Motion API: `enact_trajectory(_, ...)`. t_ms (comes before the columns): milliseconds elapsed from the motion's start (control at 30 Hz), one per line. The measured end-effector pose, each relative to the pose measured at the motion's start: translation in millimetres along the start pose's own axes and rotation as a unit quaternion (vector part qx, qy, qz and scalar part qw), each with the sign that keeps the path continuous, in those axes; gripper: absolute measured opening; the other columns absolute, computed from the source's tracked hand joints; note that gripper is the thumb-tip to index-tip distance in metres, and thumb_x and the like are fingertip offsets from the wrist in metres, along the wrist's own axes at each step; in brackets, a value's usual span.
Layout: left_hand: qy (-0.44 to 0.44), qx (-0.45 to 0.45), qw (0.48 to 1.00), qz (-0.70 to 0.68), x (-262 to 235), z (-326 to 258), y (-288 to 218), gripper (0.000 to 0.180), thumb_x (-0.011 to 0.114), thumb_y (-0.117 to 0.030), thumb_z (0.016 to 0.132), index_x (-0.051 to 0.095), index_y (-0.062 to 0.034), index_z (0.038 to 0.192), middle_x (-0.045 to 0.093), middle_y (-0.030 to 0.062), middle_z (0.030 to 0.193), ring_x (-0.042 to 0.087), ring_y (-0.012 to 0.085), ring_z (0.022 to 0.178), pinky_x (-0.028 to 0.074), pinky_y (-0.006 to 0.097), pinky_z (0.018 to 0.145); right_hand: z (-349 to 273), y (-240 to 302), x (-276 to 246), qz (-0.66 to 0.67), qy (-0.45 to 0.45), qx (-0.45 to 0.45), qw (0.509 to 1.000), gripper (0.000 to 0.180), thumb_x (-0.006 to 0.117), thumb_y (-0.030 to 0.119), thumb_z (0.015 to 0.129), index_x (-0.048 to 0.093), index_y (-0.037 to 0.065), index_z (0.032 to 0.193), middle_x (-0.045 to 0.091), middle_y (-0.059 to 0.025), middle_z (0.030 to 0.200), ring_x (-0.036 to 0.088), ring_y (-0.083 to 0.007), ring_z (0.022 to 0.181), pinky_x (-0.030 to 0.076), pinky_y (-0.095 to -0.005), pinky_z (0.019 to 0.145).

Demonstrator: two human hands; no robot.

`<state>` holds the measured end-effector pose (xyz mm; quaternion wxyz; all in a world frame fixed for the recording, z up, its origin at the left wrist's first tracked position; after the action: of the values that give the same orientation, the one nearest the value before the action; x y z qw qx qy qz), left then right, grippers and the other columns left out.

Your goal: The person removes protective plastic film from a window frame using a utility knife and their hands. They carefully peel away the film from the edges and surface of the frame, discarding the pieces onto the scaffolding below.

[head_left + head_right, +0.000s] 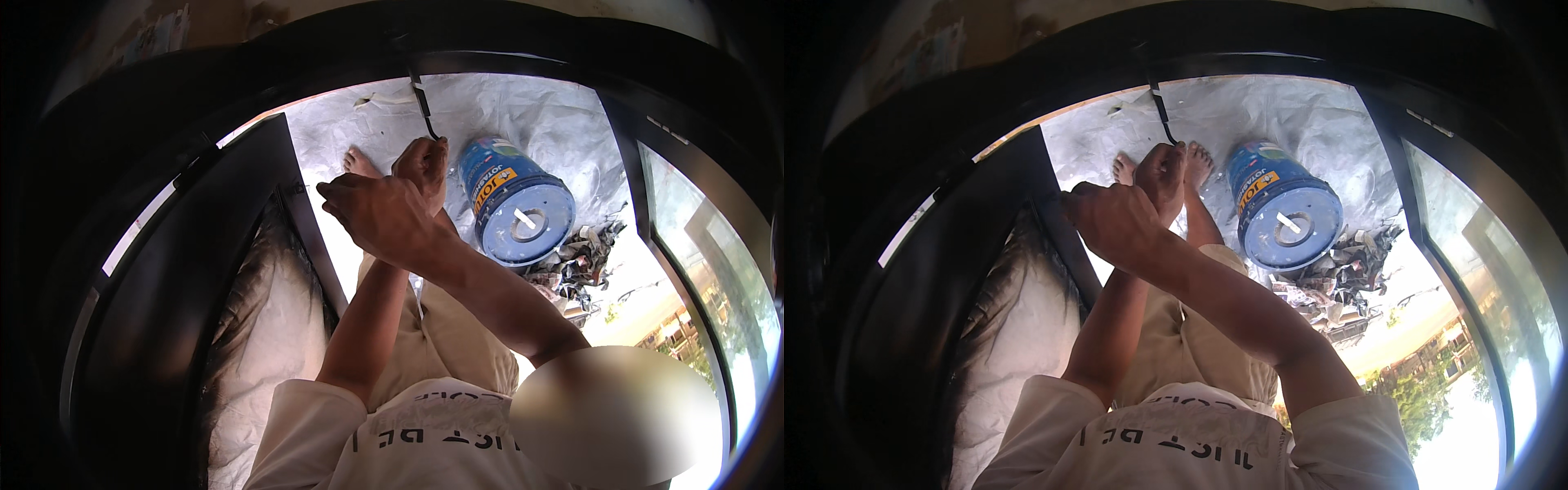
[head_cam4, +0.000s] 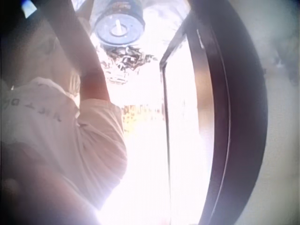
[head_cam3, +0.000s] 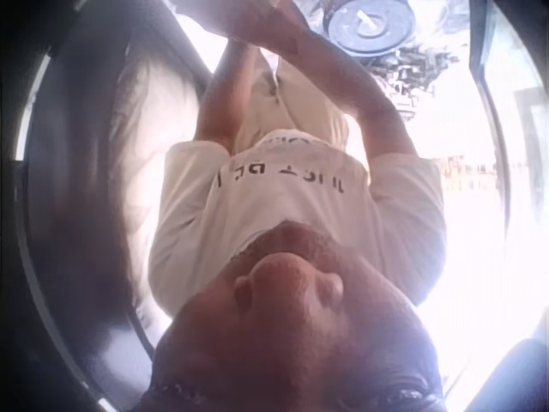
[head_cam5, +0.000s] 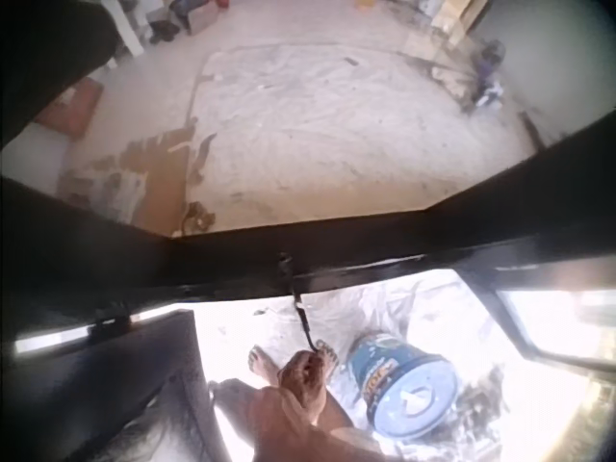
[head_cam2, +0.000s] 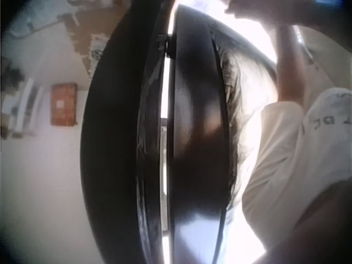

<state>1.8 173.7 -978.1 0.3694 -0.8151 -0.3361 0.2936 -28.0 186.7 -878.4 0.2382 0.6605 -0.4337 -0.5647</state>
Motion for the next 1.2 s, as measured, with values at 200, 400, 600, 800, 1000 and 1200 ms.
enact_trajectory(200,0.077,-0.119,0.943,-0.303,-12,-4,-4,0.027,0.053,-0.023,0.096,0.05,-0.0071,0.075,0.047,0.0005,0.067,0.048,0.0105,0.059,0.041,0.028,0.059,-13,-153,-59,0.496,-0.25,0.233,0.798,0.041,0.046,0.033,0.102,0.051,0.002,0.129,0.065,-0.0113,0.113,0.035,0.0017,0.047,0.034,-0.0165,0.043)
enact_trajectory(400,0.131,-0.166,0.862,-0.461,-11,-5,-7,0.025,0.05,-0.026,0.096,0.046,-0.0131,0.075,0.045,-0.0024,0.068,0.048,0.0114,0.064,0.04,0.029,0.065,21,-160,37,0.682,0.013,0.245,0.689,0.05,0.05,0.043,0.099,0.049,0.007,0.134,0.062,-0.0065,0.106,0.035,-0.0012,0.051,0.028,-0.0175,0.041)
enact_trajectory(600,0.14,-0.174,0.849,-0.478,-23,-3,4,0.026,0.05,-0.028,0.096,0.046,-0.0129,0.075,0.045,-0.0019,0.067,0.049,0.0134,0.064,0.04,0.031,0.067,13,-163,24,0.654,0.016,0.245,0.716,0.029,0.054,0.036,0.099,0.058,0.008,0.105,0.053,0.0049,0.075,0.028,-0.0001,0.045,0.022,-0.0185,0.039)
enact_trajectory(800,0.125,-0.144,0.866,-0.462,-32,0,-2,0.025,0.051,-0.026,0.096,0.047,-0.0097,0.077,0.045,0.0003,0.07,0.045,0.0116,0.062,0.039,0.028,0.06,4,-187,11,0.484,-0.056,0.392,0.78,0.04,0.049,0.042,0.1,0.06,0.005,0.09,0.054,0.001,0.075,0.026,-0.0018,0.041,0.019,-0.0206,0.037)
enact_trajectory(1000,0.152,-0.191,0.842,-0.481,-24,-7,-7,0.029,0.047,-0.031,0.097,0.046,-0.0122,0.074,0.045,-0.0006,0.068,0.047,0.0122,0.061,0.038,0.027,0.06,26,-107,35,0.824,-0.002,0.328,0.462,0.061,0.041,0.055,0.098,0.063,-0.002,0.101,0.049,0.0003,0.065,0.034,-0.007,0.042,0.028,-0.022,0.038)
enact_trajectory(1200,0.113,-0.146,0.915,-0.359,-43,0,2,0.027,0.05,-0.026,0.097,0.046,-0.0101,0.076,0.043,-0.001,0.068,0.044,0.0111,0.058,0.035,0.026,0.053,18,-154,15,0.669,-0.235,0.322,0.627,0.03,0.06,0.031,0.094,0.068,0.002,0.096,0.048,0.0017,0.064,0.039,-0.0046,0.05,0.03,-0.0231,0.043)
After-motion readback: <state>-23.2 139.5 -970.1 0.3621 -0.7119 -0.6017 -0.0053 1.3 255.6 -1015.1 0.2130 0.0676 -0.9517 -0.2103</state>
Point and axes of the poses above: each hand's wrist, its own z-axis towards the middle knuckle, its own x-axis out of the palm, y = z × x, the point moved 6 cm from there along z, towards the middle knuckle
